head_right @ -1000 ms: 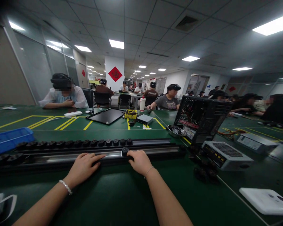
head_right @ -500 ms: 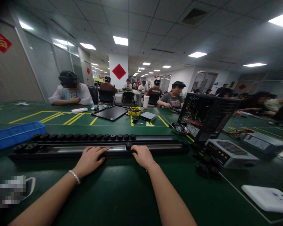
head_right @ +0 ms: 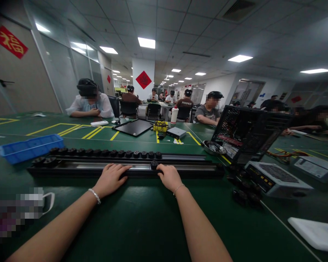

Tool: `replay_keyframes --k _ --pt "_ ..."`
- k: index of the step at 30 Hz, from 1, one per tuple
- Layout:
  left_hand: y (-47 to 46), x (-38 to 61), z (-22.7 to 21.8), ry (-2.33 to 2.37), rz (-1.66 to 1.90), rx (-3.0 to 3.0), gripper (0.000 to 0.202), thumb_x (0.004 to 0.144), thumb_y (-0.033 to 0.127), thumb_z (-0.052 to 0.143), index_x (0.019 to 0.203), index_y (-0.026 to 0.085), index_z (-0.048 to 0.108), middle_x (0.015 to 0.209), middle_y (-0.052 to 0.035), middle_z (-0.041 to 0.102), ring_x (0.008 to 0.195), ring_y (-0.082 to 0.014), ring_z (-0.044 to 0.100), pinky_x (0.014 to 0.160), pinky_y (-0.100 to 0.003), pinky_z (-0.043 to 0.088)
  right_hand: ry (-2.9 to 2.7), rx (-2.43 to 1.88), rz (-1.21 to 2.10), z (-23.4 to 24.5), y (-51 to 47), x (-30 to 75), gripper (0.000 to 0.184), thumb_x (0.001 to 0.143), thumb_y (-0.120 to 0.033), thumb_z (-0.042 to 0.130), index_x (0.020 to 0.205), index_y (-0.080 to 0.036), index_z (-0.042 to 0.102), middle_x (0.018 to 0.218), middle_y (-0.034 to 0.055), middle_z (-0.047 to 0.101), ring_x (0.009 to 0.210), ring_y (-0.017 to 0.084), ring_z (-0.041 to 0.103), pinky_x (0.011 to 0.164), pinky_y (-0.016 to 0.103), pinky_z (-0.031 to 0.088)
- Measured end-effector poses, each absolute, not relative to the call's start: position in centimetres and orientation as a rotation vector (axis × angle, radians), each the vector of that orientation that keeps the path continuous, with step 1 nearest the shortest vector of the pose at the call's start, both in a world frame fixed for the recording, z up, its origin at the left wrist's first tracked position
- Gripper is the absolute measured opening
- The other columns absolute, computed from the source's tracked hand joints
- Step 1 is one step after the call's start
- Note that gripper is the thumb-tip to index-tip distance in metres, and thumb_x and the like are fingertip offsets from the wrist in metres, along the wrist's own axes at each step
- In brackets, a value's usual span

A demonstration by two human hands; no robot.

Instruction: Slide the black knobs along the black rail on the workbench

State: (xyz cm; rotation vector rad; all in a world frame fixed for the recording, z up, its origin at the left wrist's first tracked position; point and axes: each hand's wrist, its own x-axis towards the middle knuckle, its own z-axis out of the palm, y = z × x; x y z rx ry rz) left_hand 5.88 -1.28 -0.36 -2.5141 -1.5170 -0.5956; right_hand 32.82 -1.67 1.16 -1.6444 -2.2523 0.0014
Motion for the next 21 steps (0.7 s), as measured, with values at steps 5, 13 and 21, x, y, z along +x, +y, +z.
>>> replay_keyframes --k 5,13,21 --pt "-1.28 5.95 -0.41 -1.511 -0.601 -2.516 0.041 0.079 0.030 0.044 0.120 0.033 0.047 0.100 -0.0009 0.060 0.098 -0.0190 0.050 0.096 -0.040 0.023 -2.262 -1.628 0.007 1.22 -1.72 32.84 0.019 0.078 -0.023 0.053 0.096 -0.024 0.058 0.088 0.0014 0.065 0.084 0.017 0.057 0.079 0.028 0.036" --pt "-1.36 6.07 -0.17 -1.531 -0.609 -2.519 0.039 0.080 0.030 0.044 0.119 0.033 0.048 0.099 -0.0011 0.061 0.096 -0.0190 0.051 0.096 -0.041 0.023 -2.260 -1.630 0.034 1.20 -1.65 32.80 0.016 0.078 -0.022 0.054 0.093 -0.023 0.056 0.085 0.0015 0.064 0.083 0.017 0.056 0.079 0.028 0.035" --pt "-1.24 6.06 -0.28 -1.518 -0.614 -2.521 0.037 0.080 0.030 0.044 0.117 0.032 0.050 0.099 -0.0011 0.061 0.095 -0.0187 0.051 0.097 -0.042 0.022 -2.250 -1.628 0.040 1.17 -1.56 32.93 0.015 0.077 -0.022 0.055 0.092 -0.023 0.057 0.085 0.0011 0.064 0.083 0.016 0.056 0.078 0.027 0.035"
